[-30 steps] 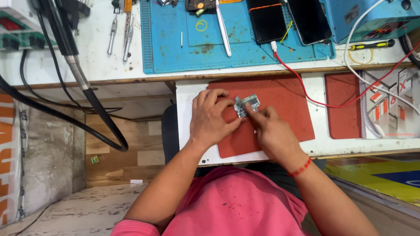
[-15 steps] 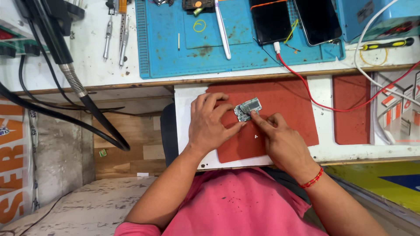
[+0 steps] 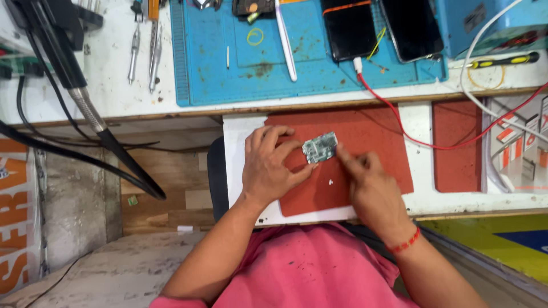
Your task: The person uses a toothbrush to scrub a small circuit board on a red mat. They then use a hot air gun to apply heat to the board while holding it in place with their left hand. The work is performed on a cluttered workbench with various tools and electronic parts visible.
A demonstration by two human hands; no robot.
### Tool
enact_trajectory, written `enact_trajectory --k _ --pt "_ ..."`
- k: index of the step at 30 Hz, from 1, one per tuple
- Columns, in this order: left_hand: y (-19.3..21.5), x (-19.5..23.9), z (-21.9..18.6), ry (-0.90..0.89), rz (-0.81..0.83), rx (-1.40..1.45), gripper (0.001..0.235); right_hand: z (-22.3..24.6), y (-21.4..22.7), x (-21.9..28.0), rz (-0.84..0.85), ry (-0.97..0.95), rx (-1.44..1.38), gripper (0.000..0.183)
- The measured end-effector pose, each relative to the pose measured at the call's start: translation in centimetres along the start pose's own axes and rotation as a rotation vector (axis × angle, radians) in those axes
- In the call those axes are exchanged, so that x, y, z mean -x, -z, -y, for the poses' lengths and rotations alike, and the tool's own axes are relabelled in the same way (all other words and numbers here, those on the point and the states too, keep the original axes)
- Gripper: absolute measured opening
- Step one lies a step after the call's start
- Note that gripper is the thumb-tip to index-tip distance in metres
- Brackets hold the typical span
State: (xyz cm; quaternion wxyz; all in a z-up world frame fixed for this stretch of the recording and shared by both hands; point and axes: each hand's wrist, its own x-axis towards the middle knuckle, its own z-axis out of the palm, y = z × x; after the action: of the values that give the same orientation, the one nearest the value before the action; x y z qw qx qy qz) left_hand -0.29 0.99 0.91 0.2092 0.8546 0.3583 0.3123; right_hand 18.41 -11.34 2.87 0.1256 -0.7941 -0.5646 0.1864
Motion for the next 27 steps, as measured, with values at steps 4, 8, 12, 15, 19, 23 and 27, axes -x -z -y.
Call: enact_trajectory --k 4,8,12,15,19,23,27 --pt "-0.1 0.0 -0.2 0.009 0.032 -0.010 0.041 -0.4 -0.2 0.3 -0.003 0.077 -0.048 0.062" --pt "-0.1 -0.2 -0.2 0.015 0.048 -0.022 0.046 -0.5 0.0 -0.6 -0.044 0.083 -0.004 0.063" --pt "-0.1 -0.5 -0.3 0.011 0.049 -0.027 0.044 0.8 0.3 0.5 0.106 0.158 0.003 0.064" --pt "-0.2 0.1 -0.2 0.045 0.048 -0.007 0.044 0.4 1.3 -0.8 -0.030 0.034 0.063 0.058" --pt "0.0 -0.4 0.3 0.017 0.032 0.005 0.043 0.8 1.4 -1.2 0.063 0.201 0.032 0.065" --pt "-0.3 0.1 0.2 0.043 0.035 0.028 0.042 0.1 1.4 -0.2 0.052 0.182 0.030 0.063" --pt "-0.1 -0.3 0.3 0.031 0.035 0.050 0.045 0.6 0.9 1.7 0.083 0.152 -0.027 0.068"
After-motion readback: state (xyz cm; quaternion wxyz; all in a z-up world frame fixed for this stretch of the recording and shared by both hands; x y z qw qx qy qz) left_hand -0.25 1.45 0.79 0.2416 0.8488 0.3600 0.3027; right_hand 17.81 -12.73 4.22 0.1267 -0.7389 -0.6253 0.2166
